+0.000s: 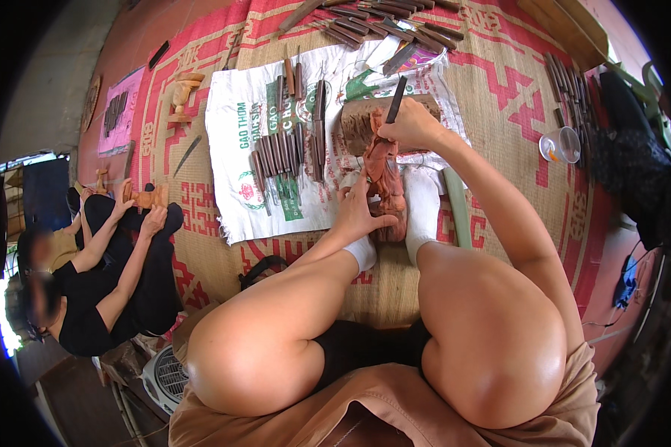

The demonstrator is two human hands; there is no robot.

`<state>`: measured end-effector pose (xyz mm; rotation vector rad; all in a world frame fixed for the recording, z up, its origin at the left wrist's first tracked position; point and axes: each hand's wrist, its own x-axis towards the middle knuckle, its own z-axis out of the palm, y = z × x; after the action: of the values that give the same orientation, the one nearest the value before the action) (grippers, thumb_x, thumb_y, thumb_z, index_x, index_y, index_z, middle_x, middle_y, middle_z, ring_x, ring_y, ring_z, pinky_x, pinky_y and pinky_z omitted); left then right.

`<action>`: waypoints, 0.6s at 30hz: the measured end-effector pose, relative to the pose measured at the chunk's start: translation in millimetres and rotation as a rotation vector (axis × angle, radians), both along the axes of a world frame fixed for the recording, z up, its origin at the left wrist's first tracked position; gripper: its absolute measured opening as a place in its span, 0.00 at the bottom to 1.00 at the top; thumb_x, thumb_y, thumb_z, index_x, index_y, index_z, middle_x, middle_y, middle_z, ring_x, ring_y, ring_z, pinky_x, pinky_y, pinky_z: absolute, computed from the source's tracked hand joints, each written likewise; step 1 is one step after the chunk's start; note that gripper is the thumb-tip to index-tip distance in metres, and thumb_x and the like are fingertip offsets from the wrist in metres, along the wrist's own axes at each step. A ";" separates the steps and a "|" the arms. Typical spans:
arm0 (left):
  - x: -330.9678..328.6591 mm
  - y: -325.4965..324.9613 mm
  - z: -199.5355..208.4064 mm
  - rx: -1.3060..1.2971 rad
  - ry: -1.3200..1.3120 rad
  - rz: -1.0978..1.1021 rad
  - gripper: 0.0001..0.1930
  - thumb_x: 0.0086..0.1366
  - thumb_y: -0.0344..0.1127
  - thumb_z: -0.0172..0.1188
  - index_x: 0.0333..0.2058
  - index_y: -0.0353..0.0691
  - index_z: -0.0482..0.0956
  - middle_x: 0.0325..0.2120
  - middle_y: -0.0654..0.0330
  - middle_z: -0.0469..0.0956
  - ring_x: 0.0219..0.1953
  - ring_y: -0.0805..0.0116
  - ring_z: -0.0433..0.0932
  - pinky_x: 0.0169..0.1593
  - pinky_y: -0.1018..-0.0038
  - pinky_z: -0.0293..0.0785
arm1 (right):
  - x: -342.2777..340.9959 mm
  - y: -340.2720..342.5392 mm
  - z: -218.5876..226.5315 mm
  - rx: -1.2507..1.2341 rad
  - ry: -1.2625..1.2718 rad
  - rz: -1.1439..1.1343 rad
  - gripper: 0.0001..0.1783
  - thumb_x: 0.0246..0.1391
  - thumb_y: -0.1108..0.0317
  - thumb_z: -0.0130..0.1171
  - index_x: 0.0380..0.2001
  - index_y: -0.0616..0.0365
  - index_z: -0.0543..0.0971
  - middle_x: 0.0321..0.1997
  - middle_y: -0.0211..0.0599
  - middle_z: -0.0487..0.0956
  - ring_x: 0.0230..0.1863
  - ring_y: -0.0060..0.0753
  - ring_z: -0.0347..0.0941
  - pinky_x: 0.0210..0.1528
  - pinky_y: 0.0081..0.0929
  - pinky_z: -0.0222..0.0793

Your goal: The person sits on a mat and uses a small knife to carve a reddish-brown wooden block held between their legs. They repeatedly scrape and shape the wood, occasionally rotating it to work on different sides. Other people are visible in the background also working on wood.

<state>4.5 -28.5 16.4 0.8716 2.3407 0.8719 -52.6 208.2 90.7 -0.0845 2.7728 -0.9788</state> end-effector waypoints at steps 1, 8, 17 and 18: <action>-0.5 0.5 -2.5 0.019 0.004 -0.004 0.68 0.38 0.70 0.68 0.65 0.29 0.43 0.49 0.41 0.72 0.54 0.47 0.71 0.59 0.53 0.49 | -0.9 1.7 -1.9 0.027 0.031 0.033 0.13 0.43 0.62 0.56 0.17 0.61 0.76 0.24 0.48 0.78 0.29 0.54 0.75 0.35 0.45 0.71; 0.8 -0.3 -3.6 -0.031 0.015 0.007 0.68 0.38 0.71 0.68 0.65 0.28 0.43 0.50 0.41 0.71 0.54 0.48 0.71 0.59 0.53 0.49 | -2.2 -13.6 0.1 0.065 -0.040 -0.066 0.11 0.40 0.63 0.55 0.21 0.61 0.78 0.26 0.53 0.79 0.31 0.55 0.76 0.38 0.46 0.72; 0.2 -3.9 -17.3 0.048 -0.124 -0.024 0.60 0.46 0.60 0.69 0.67 0.36 0.43 0.52 0.48 0.72 0.55 0.50 0.71 0.63 0.51 0.46 | 8.4 -13.5 -26.2 0.212 0.179 -0.095 0.14 0.42 0.60 0.54 0.29 0.59 0.77 0.25 0.56 0.78 0.28 0.60 0.76 0.35 0.51 0.73; 2.2 -19.0 -28.0 0.177 -0.089 -0.018 0.51 0.52 0.49 0.69 0.67 0.39 0.47 0.50 0.48 0.73 0.55 0.53 0.71 0.61 0.54 0.54 | 11.0 -15.8 -19.1 0.193 0.162 -0.129 0.13 0.41 0.61 0.55 0.29 0.58 0.77 0.25 0.56 0.77 0.28 0.60 0.76 0.34 0.50 0.73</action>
<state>6.7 -47.5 -11.6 0.9034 2.2020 1.0999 -41.7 192.4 71.7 0.0464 3.0392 -0.7574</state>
